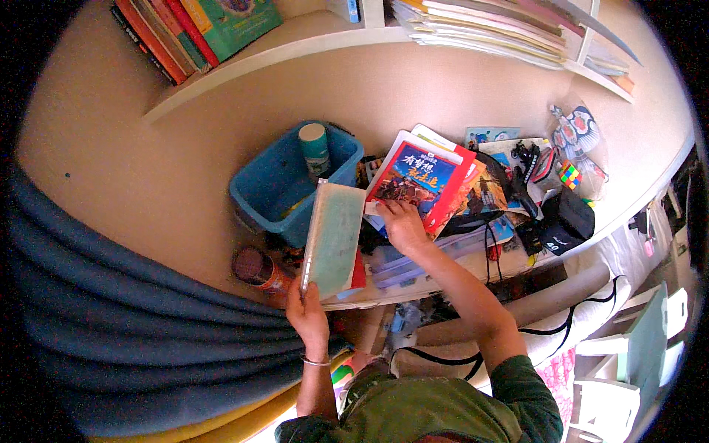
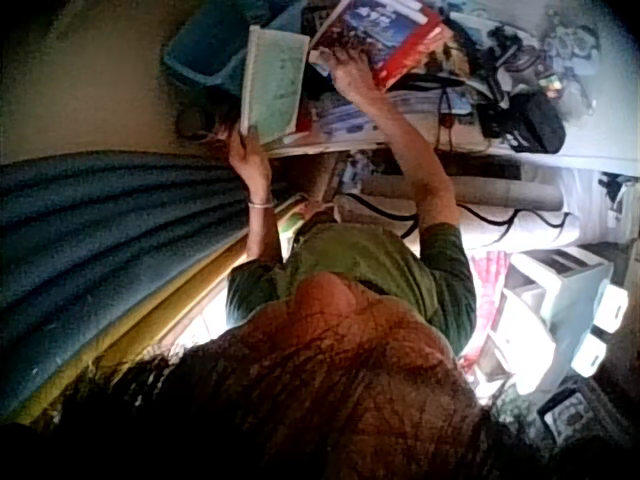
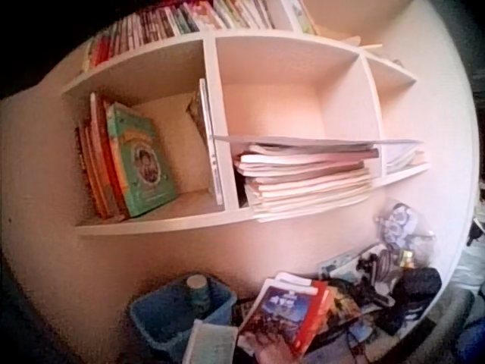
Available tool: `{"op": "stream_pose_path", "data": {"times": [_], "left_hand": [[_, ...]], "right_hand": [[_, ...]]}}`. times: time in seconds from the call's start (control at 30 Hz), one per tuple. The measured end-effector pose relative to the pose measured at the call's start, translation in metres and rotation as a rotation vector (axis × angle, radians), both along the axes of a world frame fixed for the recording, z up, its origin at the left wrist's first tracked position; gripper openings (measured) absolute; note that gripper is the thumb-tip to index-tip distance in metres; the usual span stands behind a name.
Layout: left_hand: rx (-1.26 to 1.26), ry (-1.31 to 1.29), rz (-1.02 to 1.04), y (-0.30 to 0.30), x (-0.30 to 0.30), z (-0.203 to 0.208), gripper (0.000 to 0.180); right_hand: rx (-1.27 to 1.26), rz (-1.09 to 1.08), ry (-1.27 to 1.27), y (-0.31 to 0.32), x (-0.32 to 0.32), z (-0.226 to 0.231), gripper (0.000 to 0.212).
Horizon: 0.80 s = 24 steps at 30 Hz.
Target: The person organizes books and various miscellaneous items on a shelving unit by hand, moving a power strip, flipping through a notebook and a children's book, and placing several items into the shelf compartments.
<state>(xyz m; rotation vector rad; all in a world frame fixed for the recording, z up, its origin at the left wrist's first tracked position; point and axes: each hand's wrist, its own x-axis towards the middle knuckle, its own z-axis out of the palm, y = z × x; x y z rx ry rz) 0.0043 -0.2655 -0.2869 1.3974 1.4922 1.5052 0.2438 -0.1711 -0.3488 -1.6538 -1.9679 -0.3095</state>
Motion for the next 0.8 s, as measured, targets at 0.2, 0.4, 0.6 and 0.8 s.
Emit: {"op": "stream_pose_path", "data": {"times": [0.2, 0.4, 0.6, 0.8], "left_hand": [[-0.01, 0.007, 0.054, 0.002, -0.013, -0.017, 0.022], [-0.002, -0.034, 0.067, 0.001, -0.014, -0.016, 0.021], [-0.007, -0.048, 0.032, -0.002, -0.016, -0.013, 0.022], [-0.027, -0.035, 0.032, -0.007, -0.016, -0.012, 0.024]], "right_hand": [[-0.001, 0.057, -0.159, -0.007, -0.006, -0.002, 0.036], [-0.068, 0.073, -0.291, -0.01, -0.002, 0.001, 0.043], [-0.048, 0.118, 0.053, 0.0, 0.011, -0.013, 0.034], [-0.212, 0.025, 0.937, -0.013, 0.03, -0.015, 0.022]]}}
